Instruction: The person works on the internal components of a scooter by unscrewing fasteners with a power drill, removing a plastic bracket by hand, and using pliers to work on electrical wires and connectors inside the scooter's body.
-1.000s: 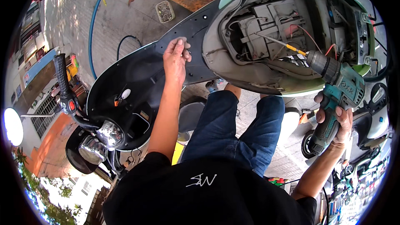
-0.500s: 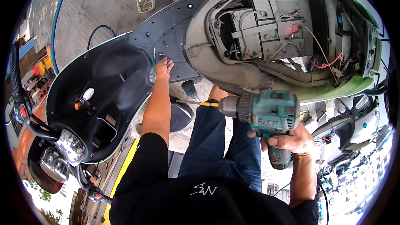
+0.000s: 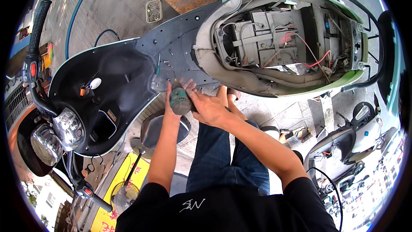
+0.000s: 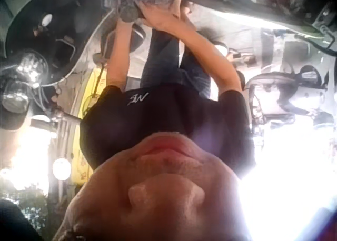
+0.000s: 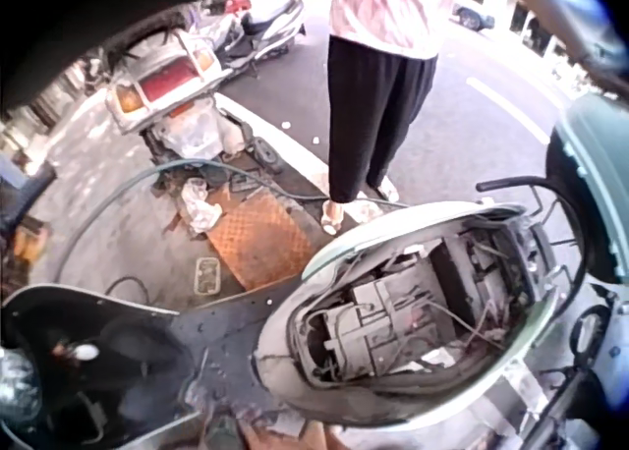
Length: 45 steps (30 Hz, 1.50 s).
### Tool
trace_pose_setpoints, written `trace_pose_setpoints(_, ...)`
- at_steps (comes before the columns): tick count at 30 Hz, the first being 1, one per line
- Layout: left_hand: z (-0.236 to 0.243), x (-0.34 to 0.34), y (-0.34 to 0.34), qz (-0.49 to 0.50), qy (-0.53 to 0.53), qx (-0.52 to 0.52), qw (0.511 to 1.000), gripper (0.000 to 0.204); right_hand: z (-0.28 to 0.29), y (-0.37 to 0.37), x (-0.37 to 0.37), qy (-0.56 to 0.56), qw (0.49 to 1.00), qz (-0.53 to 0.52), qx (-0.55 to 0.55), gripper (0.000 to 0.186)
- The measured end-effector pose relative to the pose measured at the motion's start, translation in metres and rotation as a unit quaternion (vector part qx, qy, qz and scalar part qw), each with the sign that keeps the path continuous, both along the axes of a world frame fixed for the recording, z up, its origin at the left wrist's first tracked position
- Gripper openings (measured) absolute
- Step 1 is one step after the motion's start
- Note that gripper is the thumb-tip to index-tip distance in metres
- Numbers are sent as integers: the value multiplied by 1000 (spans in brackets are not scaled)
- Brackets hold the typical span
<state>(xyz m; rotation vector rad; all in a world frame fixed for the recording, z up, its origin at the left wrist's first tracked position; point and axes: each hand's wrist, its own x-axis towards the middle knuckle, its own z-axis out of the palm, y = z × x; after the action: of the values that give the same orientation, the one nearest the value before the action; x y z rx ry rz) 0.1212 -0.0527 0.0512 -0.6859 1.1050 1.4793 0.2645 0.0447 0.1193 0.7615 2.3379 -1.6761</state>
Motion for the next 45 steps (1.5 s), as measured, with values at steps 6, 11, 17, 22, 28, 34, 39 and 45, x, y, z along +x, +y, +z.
trace_pose_setpoints(6, -19, -32, -34, 49, 70, 108, 991, 47, 5, 35, -9, 122, 989, 78, -10, 35)
trace_pose_setpoints(11, -55, -66, 12, -96, 211, -173, 957, 48, -2, 219, 53, -3, 963, -76, -257, 33)
trace_pose_setpoints(17, -125, -90, 54, -237, 378, -289, 847, 75, -85, 313, 115, -298, 894, -128, 310, 30)
trace_pose_setpoints(22, -177, -99, 54, -254, 418, -293, 821, 59, -93, 299, 127, -265, 902, -58, 337, 27)
trace_pose_setpoints(28, -182, -139, 36, -317, 349, -298, 830, 62, -91, 312, 125, -197, 947, -79, 241, 32)
trace_pose_setpoints(34, 3, -91, 122, -237, 500, -42, 832, 28, -87, 309, 171, -176, 968, -71, 163, 30)
trace_pose_setpoints(39, 99, -12, 180, -395, 519, 177, 737, 20, -92, 280, 154, -209, 920, -200, 265, 34)
trace_pose_setpoints(45, -6, 79, 257, -573, 643, 80, 502, 55, -104, 268, 145, -178, 792, -577, -93, 42)
